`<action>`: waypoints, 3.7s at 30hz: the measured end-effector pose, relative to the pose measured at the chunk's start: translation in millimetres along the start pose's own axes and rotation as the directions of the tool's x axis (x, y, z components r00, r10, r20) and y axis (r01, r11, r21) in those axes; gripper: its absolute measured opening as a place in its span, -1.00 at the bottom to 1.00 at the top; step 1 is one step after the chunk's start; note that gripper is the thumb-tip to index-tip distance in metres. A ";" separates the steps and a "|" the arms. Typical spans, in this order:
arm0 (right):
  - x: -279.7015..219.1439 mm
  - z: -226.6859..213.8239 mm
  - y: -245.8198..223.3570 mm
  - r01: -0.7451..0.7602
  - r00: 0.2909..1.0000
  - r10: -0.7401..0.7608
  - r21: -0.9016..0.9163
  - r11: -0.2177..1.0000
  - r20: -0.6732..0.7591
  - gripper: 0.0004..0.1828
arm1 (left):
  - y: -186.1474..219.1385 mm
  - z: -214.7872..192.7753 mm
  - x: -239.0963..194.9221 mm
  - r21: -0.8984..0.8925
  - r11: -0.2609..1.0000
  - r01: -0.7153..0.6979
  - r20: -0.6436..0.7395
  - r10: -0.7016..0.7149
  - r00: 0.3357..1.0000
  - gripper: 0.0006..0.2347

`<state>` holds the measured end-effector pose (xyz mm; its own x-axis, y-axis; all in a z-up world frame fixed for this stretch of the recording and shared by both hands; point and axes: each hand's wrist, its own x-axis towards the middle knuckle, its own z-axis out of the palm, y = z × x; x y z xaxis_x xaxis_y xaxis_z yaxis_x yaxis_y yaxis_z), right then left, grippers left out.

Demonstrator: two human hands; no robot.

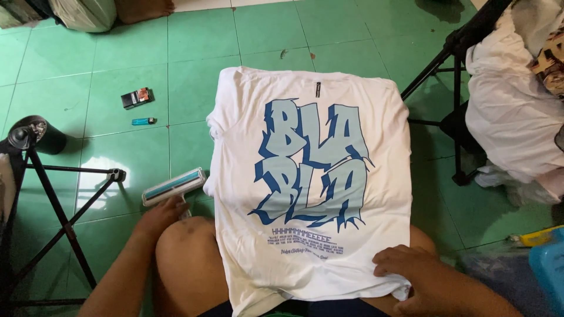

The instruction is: The person uses a lint roller to clean a white t-shirt laid on their lap, then folds the shirt neatly. They use scissors to trim a loose thread on the collar and place a transparent sheet over the folded shirt before folding it again.

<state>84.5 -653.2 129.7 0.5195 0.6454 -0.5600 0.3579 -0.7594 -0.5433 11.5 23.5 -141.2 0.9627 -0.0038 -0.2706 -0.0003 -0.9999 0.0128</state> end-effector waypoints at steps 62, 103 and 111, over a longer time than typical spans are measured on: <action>161.7 -150.3 116.6 0.428 0.395 0.481 0.620 0.657 -0.783 -0.85 | 78.2 -359.1 102.3 -0.463 0.866 0.187 0.126 -0.144 0.982 -0.75; 112.6 -70.3 90.4 0.073 0.535 0.540 0.672 0.737 -0.650 -0.86 | 163.9 -236.1 31.4 -0.936 0.317 0.155 -0.030 -0.508 0.861 -0.85; 118.1 -61.4 36.4 -0.153 0.485 -0.111 -0.209 0.966 -0.868 -0.82 | 202.9 -245.1 29.9 -0.669 0.741 -0.063 -0.480 -0.365 0.798 -0.71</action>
<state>206.5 -609.7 82.2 0.8851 0.3263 0.3318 0.4287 -0.8491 -0.3086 106.5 -176.5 89.2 0.8979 0.3679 0.2416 0.1198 -0.7324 0.6702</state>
